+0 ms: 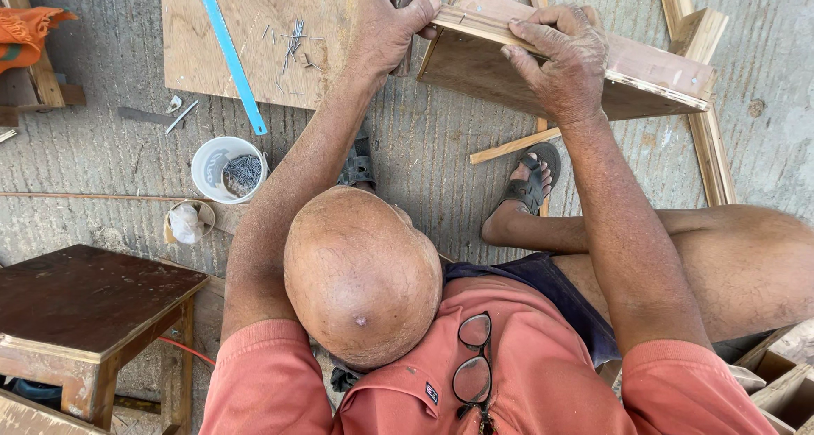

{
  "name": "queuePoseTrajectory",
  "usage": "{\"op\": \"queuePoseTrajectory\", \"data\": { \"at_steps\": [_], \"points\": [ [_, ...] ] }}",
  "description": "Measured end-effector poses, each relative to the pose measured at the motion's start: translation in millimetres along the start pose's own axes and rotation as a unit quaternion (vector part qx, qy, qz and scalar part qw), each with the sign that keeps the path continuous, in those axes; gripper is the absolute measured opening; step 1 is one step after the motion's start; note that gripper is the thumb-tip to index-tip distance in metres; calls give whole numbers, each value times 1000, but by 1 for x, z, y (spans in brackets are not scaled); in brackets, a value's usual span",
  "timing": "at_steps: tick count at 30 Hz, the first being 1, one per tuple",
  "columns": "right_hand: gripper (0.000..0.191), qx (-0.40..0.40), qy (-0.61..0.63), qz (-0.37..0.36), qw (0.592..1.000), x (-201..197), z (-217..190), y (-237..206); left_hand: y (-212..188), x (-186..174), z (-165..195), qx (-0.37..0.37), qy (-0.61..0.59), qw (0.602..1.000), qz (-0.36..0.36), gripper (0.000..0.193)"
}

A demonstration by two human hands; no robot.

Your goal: The person sits on the floor assembling a wooden drawer. They position a wooden strip against the drawer box, place nails, and hammer the nails in with a hammer, working along the edge and repositioning the drawer as they fasten the pieces together.

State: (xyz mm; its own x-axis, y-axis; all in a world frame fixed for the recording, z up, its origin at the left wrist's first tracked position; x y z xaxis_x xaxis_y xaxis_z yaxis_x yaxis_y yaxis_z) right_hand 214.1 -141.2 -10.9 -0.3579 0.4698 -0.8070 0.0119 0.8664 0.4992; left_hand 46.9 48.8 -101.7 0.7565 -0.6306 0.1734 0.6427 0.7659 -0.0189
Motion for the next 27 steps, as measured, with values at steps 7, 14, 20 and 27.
{"op": "queuePoseTrajectory", "data": {
  "at_steps": [7,14,20,27],
  "points": [
    [28,4,2,2,1000,4,-5,-1,-4,-3,2,0,5,1000,-7,36],
    [28,2,11,3,1000,12,-7,-4,-5,-4,-1,14,4,1000,-12,25],
    [30,-4,18,-4,1000,14,-9,-3,-7,-5,-9,-3,9,1000,-13,22],
    [31,-15,-1,-8,1000,14,-9,-2,-5,-4,-15,-8,16,1000,-19,19]
  ]
}}
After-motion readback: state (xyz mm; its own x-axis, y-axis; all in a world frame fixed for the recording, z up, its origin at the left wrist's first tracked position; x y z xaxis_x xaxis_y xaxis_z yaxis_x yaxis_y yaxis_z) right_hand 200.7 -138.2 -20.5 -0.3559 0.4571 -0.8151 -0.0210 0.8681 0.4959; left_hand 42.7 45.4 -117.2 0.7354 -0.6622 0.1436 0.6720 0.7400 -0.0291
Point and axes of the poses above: each hand's wrist, its own y-axis towards the middle knuckle, its own x-axis out of the palm, z = x × y, the point moved 8 cm from there along y, towards the middle knuckle, and after that the axes turned 5 degrees about -x, right-handed, at the moved point
